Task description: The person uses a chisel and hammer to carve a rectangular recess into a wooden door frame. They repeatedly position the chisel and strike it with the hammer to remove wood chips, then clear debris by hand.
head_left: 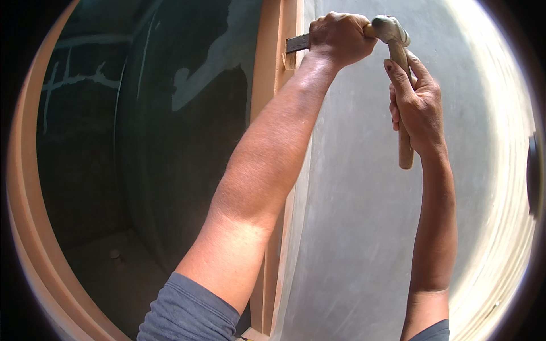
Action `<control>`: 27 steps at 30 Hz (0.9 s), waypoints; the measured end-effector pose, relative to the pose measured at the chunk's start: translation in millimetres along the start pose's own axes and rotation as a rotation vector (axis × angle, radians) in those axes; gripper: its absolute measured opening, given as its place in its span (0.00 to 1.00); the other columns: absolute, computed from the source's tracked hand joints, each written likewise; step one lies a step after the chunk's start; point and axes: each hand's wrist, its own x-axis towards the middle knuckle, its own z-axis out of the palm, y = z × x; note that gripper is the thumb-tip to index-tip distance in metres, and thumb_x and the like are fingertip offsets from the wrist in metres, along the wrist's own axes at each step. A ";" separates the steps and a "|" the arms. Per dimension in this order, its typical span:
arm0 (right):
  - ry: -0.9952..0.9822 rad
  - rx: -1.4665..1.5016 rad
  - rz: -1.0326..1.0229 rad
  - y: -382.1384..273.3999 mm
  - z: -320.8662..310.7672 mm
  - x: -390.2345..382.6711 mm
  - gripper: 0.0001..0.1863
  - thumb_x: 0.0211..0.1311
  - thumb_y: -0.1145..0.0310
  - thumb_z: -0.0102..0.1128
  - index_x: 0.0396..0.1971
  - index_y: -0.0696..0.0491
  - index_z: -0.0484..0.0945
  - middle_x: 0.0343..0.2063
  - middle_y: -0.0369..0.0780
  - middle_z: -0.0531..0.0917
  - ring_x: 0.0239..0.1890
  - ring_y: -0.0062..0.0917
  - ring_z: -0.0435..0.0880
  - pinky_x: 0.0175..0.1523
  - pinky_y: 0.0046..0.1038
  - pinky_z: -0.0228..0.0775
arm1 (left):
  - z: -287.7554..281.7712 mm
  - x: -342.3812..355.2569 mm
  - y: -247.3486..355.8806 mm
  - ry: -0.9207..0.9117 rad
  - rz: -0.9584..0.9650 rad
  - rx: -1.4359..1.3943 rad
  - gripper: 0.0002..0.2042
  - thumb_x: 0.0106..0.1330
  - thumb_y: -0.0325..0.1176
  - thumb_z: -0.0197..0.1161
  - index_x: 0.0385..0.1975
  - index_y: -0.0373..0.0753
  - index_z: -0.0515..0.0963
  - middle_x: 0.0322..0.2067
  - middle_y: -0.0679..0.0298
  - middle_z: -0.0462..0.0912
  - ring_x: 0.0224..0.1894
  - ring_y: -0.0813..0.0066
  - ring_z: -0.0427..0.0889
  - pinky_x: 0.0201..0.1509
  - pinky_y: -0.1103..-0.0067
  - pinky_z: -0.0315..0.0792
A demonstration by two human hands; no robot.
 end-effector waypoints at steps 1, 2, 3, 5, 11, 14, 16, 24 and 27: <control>-0.014 -0.023 0.001 -0.5 0.5 2.4 0.28 0.74 0.53 0.62 0.64 0.55 0.74 0.18 0.29 0.74 0.13 0.09 0.71 0.14 0.18 0.65 | -0.8 0.5 -1.6 0.013 0.009 -0.003 0.14 0.64 0.54 0.65 0.28 0.53 0.89 0.26 0.66 0.89 0.31 0.60 0.89 0.42 0.64 0.81; -0.028 -0.044 0.003 -1.0 0.6 3.8 0.28 0.74 0.53 0.62 0.65 0.55 0.73 0.18 0.29 0.74 0.13 0.09 0.71 0.14 0.18 0.65 | -1.0 1.1 -3.2 0.024 0.019 -0.005 0.14 0.64 0.54 0.65 0.28 0.53 0.89 0.26 0.65 0.89 0.31 0.60 0.89 0.41 0.64 0.81; -0.021 0.019 0.028 -3.7 0.7 2.4 0.26 0.75 0.53 0.62 0.64 0.55 0.74 0.18 0.29 0.74 0.14 0.09 0.71 0.15 0.18 0.65 | -0.8 2.1 -4.3 0.035 0.029 -0.006 0.14 0.64 0.54 0.65 0.28 0.53 0.89 0.26 0.65 0.89 0.31 0.60 0.89 0.41 0.64 0.81; 0.085 0.115 0.028 -1.1 2.1 -1.8 0.25 0.75 0.53 0.61 0.62 0.54 0.75 0.19 0.29 0.74 0.13 0.09 0.71 0.15 0.18 0.66 | -0.4 1.9 -2.5 0.029 0.044 0.008 0.18 0.63 0.59 0.65 0.28 0.52 0.89 0.27 0.65 0.90 0.34 0.60 0.90 0.44 0.65 0.82; -0.097 0.228 0.232 0.7 -9.1 2.6 0.28 0.75 0.53 0.61 0.63 0.58 0.73 0.17 0.29 0.72 0.14 0.10 0.72 0.17 0.19 0.69 | 2.1 -1.2 4.5 -0.065 -0.010 0.054 0.20 0.64 0.62 0.64 0.29 0.51 0.89 0.27 0.63 0.89 0.34 0.57 0.90 0.44 0.63 0.82; -0.056 0.188 0.255 9.8 -7.9 7.3 0.28 0.75 0.53 0.61 0.64 0.58 0.73 0.18 0.29 0.73 0.14 0.10 0.72 0.16 0.19 0.69 | 14.6 -1.4 -8.9 -0.083 0.024 0.073 0.19 0.66 0.60 0.63 0.30 0.51 0.88 0.27 0.62 0.89 0.34 0.56 0.89 0.43 0.62 0.82; 0.006 0.178 0.240 18.6 -13.4 4.1 0.29 0.74 0.53 0.61 0.64 0.58 0.73 0.18 0.29 0.73 0.14 0.11 0.73 0.15 0.18 0.68 | 19.0 -5.0 -14.9 -0.106 0.101 0.117 0.16 0.66 0.55 0.64 0.30 0.50 0.87 0.26 0.61 0.89 0.34 0.56 0.90 0.42 0.63 0.83; 0.070 0.231 0.274 62.9 -50.2 -6.2 0.28 0.73 0.49 0.63 0.61 0.54 0.75 0.18 0.30 0.74 0.12 0.10 0.72 0.13 0.18 0.66 | -54.5 -35.1 -92.8 -0.120 -0.404 0.250 0.19 0.62 0.56 0.73 0.44 0.52 0.87 0.43 0.67 0.91 0.47 0.68 0.89 0.54 0.67 0.82; 0.078 0.243 0.303 88.9 -57.2 -4.6 0.27 0.73 0.50 0.63 0.61 0.53 0.76 0.19 0.30 0.73 0.12 0.10 0.71 0.13 0.18 0.65 | -44.2 -44.2 -146.9 -0.240 -0.576 0.175 0.23 0.61 0.52 0.76 0.47 0.42 0.86 0.44 0.57 0.89 0.50 0.65 0.87 0.57 0.64 0.79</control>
